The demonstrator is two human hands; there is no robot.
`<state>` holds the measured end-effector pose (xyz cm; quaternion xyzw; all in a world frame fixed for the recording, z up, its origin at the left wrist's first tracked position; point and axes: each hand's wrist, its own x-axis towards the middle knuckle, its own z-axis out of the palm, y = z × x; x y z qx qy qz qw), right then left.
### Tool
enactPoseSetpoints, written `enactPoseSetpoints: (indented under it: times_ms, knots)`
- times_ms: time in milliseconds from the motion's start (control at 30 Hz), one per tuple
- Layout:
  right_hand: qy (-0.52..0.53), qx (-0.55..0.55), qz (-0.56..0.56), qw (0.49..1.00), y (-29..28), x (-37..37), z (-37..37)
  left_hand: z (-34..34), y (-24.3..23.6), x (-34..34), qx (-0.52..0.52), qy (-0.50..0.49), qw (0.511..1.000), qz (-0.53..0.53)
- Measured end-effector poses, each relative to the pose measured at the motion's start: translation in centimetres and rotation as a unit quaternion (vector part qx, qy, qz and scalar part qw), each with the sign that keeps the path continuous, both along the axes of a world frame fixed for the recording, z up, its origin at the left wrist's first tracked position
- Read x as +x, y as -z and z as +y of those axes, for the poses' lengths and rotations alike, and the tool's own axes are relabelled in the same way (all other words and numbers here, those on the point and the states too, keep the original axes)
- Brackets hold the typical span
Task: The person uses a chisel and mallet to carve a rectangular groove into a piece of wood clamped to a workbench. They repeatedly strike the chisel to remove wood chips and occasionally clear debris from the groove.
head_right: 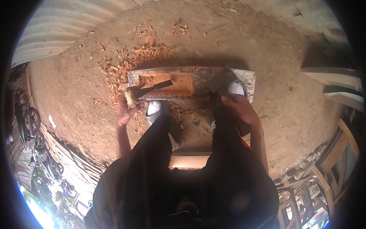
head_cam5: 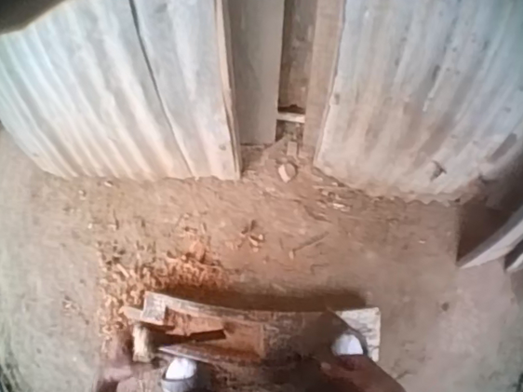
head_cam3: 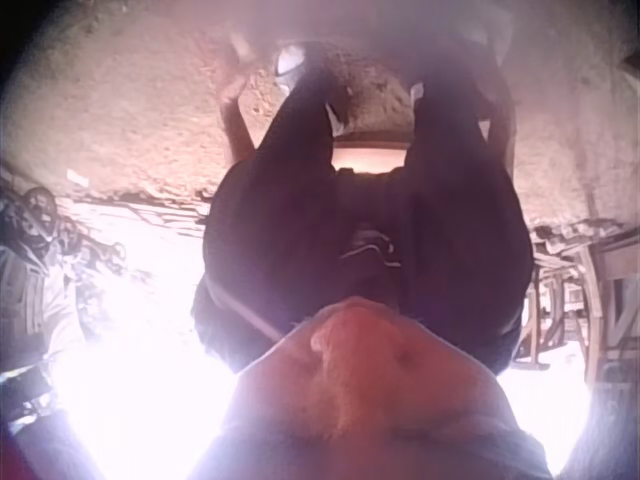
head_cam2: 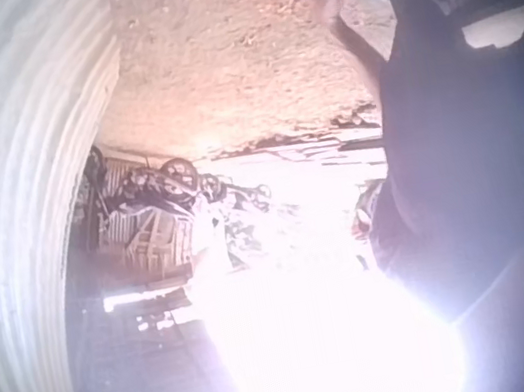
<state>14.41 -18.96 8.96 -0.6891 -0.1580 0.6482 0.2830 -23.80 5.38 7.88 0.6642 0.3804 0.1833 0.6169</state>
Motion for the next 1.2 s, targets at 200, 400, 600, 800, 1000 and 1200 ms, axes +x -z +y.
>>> enactPoseSetpoints:
  times_ms: [200, 400, 600, 800, 1000, 1200]
  knots:
    - [0.010, 0.009, -0.008, 1.000, -0.2, -0.3, -0.1, 2.1, -0.5, -4.1, -0.167, -0.077, 0.978, 0.103]
    - [0.018, -0.004, 0.002, 1.000, -0.7, -0.2, 0.3, 1.6, -2.3, 0.6, 0.058, 0.009, 0.928, 0.368]
    - [0.028, -0.004, 0.009, 1.000, -0.7, -0.4, 0.3, 1.7, -1.7, 0.1, 0.049, -0.040, 0.945, 0.321]
    - [0.053, 0.001, 0.022, 0.998, 0.0, -0.4, -0.3, 0.9, -5.2, -3.0, 0.079, -0.139, 0.875, 0.456]
    - [0.033, 0.000, 0.020, 0.999, -0.7, -0.4, 0.2, 0.4, -7.7, -3.1, 0.106, -0.137, 0.902, 0.395]
    - [0.046, -0.005, 0.028, 0.999, -0.6, -0.4, 0.3, 0.6, -5.7, -2.1, 0.144, -0.171, 0.884, 0.411]
